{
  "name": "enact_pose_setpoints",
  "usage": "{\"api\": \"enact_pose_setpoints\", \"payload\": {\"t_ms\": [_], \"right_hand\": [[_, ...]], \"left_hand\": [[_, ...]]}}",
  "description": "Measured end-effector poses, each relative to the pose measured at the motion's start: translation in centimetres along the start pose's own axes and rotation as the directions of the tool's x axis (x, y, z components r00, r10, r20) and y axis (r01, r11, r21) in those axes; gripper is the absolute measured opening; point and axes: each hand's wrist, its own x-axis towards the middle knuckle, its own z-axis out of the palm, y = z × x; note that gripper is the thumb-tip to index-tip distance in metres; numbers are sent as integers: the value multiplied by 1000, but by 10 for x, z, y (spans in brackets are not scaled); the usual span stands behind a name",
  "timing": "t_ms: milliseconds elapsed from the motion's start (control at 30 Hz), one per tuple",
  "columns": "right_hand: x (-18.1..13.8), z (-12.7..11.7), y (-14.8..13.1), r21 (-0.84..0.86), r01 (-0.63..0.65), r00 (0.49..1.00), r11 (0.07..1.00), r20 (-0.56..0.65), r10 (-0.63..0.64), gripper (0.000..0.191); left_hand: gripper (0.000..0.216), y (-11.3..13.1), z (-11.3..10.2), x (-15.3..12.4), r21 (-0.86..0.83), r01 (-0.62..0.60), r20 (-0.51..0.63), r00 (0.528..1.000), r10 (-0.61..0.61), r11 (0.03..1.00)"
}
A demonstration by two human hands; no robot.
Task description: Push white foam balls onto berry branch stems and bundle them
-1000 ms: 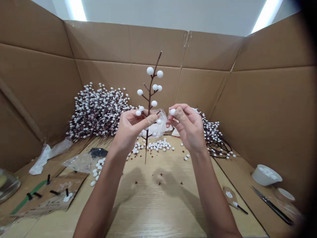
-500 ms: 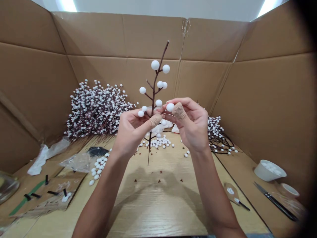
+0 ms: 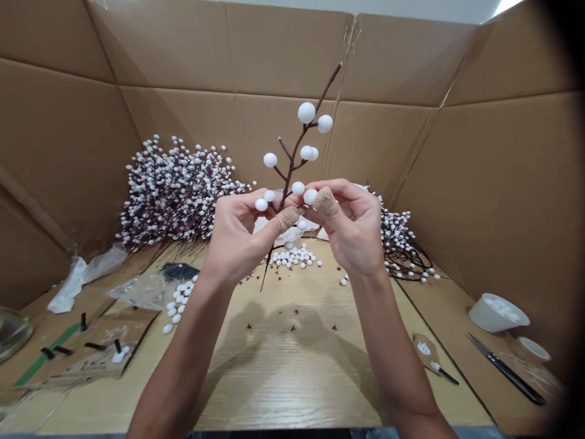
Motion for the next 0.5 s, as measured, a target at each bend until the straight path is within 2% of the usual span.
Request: {"api": "enact_pose_setpoints", "payload": {"t_ms": [167, 500], "right_hand": [[-1, 2, 2, -11, 16, 1000, 1000, -12, -16, 28], [1, 3, 9, 41, 58, 998, 998, 6, -58, 26]], "left_hand": [[23, -1, -1, 0, -2, -13, -22, 1000, 13, 1000], [23, -7, -6, 2, 128, -164, 24, 987, 162, 978]]}}
